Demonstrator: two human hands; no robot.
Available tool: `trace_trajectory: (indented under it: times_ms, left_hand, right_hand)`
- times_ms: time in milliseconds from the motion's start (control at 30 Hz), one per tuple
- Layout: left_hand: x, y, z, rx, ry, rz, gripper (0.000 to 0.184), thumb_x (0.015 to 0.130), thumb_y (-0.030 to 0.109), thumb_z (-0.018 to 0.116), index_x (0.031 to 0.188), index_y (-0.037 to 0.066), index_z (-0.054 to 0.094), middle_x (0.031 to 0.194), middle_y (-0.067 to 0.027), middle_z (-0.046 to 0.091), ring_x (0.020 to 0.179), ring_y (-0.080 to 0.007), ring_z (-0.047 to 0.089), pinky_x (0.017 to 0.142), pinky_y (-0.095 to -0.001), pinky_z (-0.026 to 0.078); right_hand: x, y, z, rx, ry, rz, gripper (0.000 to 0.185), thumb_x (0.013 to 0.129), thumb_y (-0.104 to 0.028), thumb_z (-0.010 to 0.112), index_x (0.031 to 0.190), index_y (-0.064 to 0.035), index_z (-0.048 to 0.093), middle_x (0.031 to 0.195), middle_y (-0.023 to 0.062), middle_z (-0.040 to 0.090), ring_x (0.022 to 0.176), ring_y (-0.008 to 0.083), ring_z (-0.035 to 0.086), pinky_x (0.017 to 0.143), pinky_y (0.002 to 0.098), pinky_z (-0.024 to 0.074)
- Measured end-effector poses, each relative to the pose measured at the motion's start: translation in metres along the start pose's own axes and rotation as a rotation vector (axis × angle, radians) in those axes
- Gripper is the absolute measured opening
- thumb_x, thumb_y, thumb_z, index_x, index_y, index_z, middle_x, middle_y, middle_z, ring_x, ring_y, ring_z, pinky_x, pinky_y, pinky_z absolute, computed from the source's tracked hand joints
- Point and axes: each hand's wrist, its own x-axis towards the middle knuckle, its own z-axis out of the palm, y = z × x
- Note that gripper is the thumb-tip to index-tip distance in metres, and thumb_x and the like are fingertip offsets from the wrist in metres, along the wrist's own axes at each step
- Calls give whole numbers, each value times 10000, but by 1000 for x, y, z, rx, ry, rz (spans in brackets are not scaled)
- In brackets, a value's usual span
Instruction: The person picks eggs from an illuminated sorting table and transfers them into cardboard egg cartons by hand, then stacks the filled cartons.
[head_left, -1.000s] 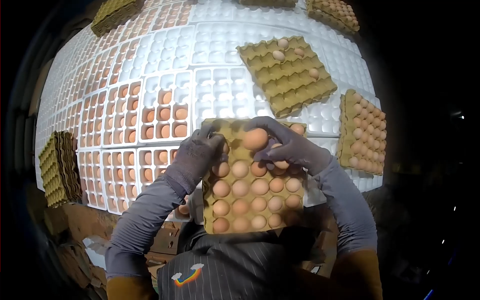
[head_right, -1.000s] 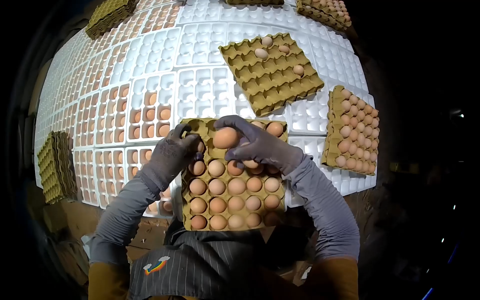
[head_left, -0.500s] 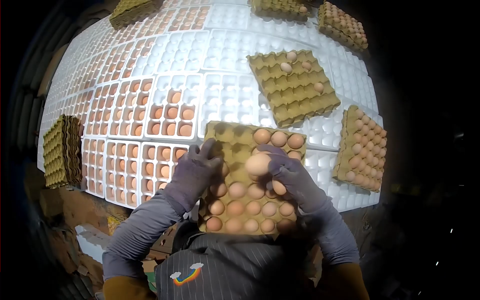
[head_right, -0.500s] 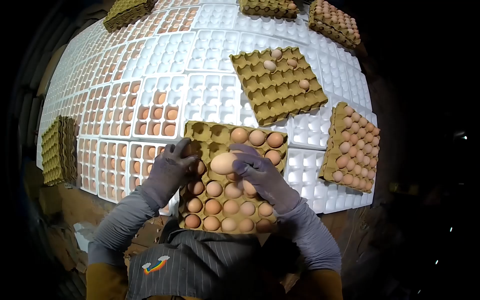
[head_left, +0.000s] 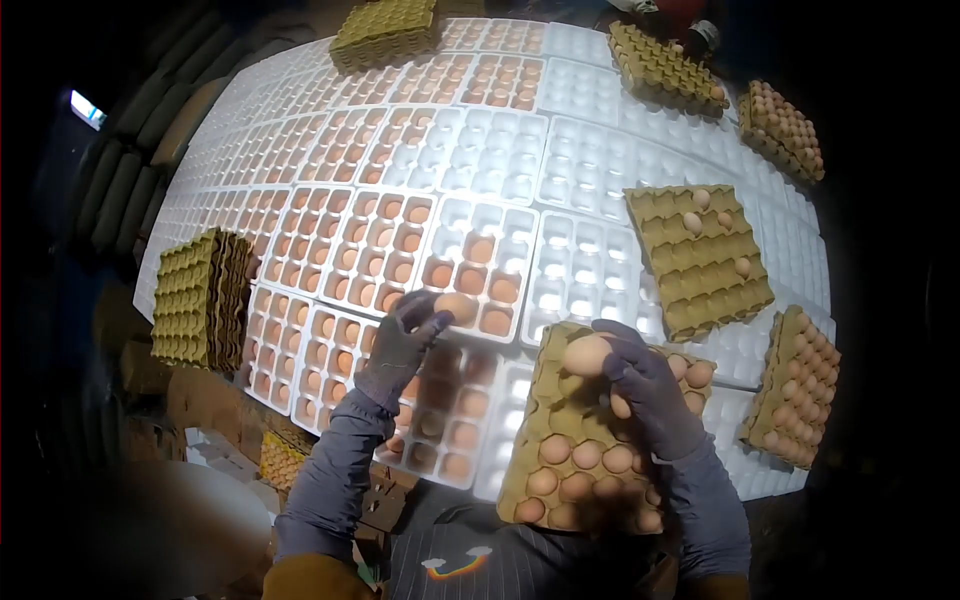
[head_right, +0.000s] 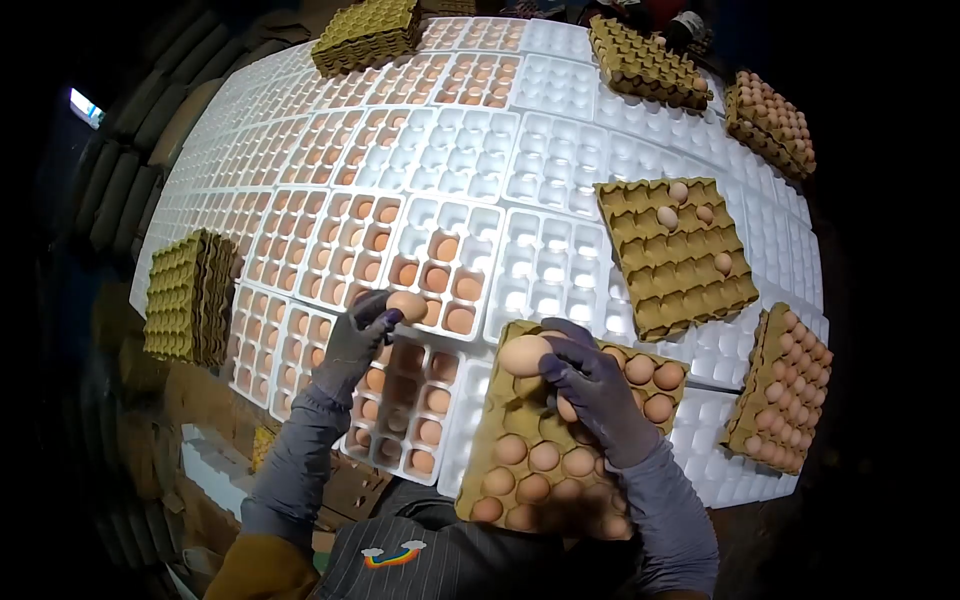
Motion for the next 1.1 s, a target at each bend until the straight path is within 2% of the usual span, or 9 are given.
trace_trajectory:
  times_ms: [67, 200, 333, 433, 533, 800, 933, 1000, 1100]
  left_hand:
    - [49, 0, -21, 485, 171, 278, 418, 877, 284, 765, 1218, 61, 671, 1305, -134, 564, 1072, -291, 650, 868, -387, 542]
    - [120, -13, -16, 1051, 249, 387, 346, 871, 291, 746, 1176, 147, 672, 1357, -127, 498, 1054, -361, 638, 887, -464, 550]
    - [160, -33, -14, 1088, 54, 382, 387, 856, 218, 762, 1231, 179, 673, 1372, -132, 513, 1125, -339, 625, 902, -435, 562]
    - [176, -22, -11, 831, 41, 550, 380, 884, 192, 730, 1256, 177, 653, 1324, -132, 553, 1090, -326, 647, 876, -423, 573]
    - [205, -16, 1, 923, -130, 315, 387, 895, 201, 717, 1272, 158, 641, 1313, -141, 561, 1072, -329, 658, 879, -432, 571]
    - [237, -12, 54, 171, 164, 664, 438, 868, 54, 677, 1289, 37, 556, 1270, -181, 521, 1086, -366, 607, 927, -428, 532]
    - [251, -43, 68, 365, 144, 849, 537, 913, 31, 595, 1425, 30, 434, 1389, -228, 466, 1293, -416, 482, 1104, -493, 407]
    - [243, -46, 69, 468, 33, 762, 528, 958, 56, 553, 1464, 39, 402, 1426, -242, 461, 1351, -435, 423, 1145, -518, 355]
    - [241, -52, 68, 507, 53, 827, 604, 820, -97, 487, 1415, -8, 429, 1427, -267, 417, 1360, -453, 387, 1169, -501, 332]
  right_hand:
    - [52, -2, 13, -480, 110, -361, 380, 900, -281, 743, 1196, -50, 685, 1374, 146, 536, 1207, 290, 579, 945, 378, 505]
    - [152, -3, 39, -1239, 274, -433, 393, 859, -356, 766, 1160, -120, 677, 1440, 171, 482, 1196, 363, 566, 931, 453, 530]
    - [213, 3, 55, -1526, 107, -234, 342, 920, -292, 685, 1220, -143, 619, 1470, 157, 455, 1205, 351, 569, 928, 458, 527]
    - [234, 1, 63, -1322, 154, -306, 358, 915, -231, 660, 1261, -165, 602, 1395, 147, 499, 1126, 355, 620, 920, 446, 529]
    - [267, 9, 57, -1271, 216, -327, 354, 920, -222, 647, 1269, -177, 609, 1261, 134, 582, 1032, 347, 662, 888, 440, 540]
    - [359, 5, 59, -961, 555, -740, 451, 897, -86, 639, 1332, -190, 578, 1119, 136, 606, 991, 351, 618, 881, 461, 504]
    - [366, 13, 49, -648, 595, -575, 492, 906, -10, 584, 1377, -144, 548, 1106, 146, 636, 1000, 314, 620, 888, 415, 500]
    - [329, -3, 50, -151, 523, -382, 469, 932, 8, 577, 1386, -105, 547, 1112, 95, 642, 988, 175, 597, 891, 294, 487]
    - [233, -22, 43, -80, 428, -433, 422, 963, 1, 566, 1382, -40, 547, 1173, 70, 643, 1062, 155, 620, 944, 278, 486]
